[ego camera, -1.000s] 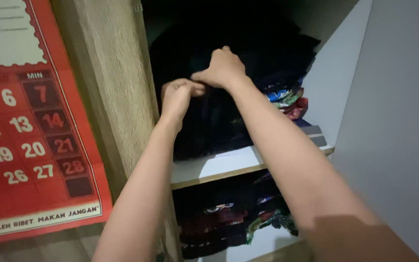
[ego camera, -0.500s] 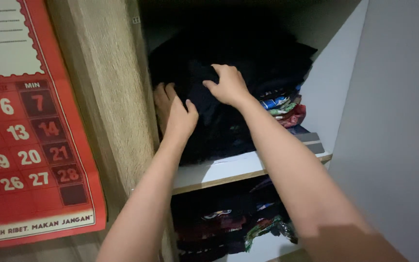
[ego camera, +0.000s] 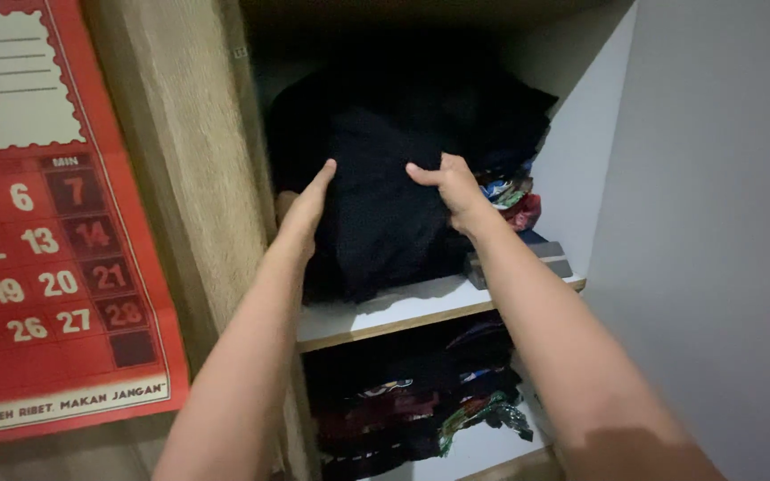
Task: Fold a black t-shirt using a plastic folding board on a bed.
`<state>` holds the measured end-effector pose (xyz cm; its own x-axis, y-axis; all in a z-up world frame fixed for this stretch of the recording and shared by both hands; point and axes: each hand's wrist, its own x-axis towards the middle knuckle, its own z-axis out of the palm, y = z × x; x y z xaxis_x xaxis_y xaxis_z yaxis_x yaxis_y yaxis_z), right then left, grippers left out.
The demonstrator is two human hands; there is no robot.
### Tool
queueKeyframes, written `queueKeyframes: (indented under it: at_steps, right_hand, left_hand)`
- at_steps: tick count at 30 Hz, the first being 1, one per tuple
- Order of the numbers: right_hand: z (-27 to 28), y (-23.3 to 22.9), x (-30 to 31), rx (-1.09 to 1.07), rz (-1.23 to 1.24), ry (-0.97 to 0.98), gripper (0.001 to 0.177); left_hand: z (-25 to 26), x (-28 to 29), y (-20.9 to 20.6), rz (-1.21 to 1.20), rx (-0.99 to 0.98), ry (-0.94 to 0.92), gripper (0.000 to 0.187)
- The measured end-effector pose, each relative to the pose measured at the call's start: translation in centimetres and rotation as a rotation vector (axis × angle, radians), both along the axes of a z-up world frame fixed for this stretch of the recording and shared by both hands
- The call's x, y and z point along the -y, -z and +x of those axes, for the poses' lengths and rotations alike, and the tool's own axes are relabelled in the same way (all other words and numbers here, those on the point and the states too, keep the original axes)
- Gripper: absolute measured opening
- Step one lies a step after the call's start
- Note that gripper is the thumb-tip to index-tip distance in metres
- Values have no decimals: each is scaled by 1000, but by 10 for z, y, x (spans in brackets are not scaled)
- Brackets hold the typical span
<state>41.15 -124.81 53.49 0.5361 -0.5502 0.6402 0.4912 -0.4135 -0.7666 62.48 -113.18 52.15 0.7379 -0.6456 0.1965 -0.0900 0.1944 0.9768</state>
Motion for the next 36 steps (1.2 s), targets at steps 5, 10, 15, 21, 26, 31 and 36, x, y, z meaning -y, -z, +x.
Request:
queueKeyframes:
  at_steps: [5,10,15,21,26,31,36]
  right_hand:
    - [-21,-4,2,-95,-27,42,38]
    - [-12,-34,-36,-170,-451,380,54]
    - [10,-62,-65,-610,-631,892,111]
    - [0,-50,-25,-670,-666,854,93]
    - [2,-29,-11,-436,-779,658,74]
    - [-1,-13,-55,-327,-869,594,69]
    - [-16,-10,-71,-215,-930,740,52]
  left_hand:
    - [-23,-33,-5,-19,79,137,124]
    - [7,4,16,36,309,-50,117]
    - [37,44,48,-62,108,124,81]
    - [35,35,81,-328,417,319,52]
    - [-19,-21,20,-401,-114,310,72]
    - [-27,-22,-22,-180,-195,334,82]
    - [12,31,1,-155,-219,395,72]
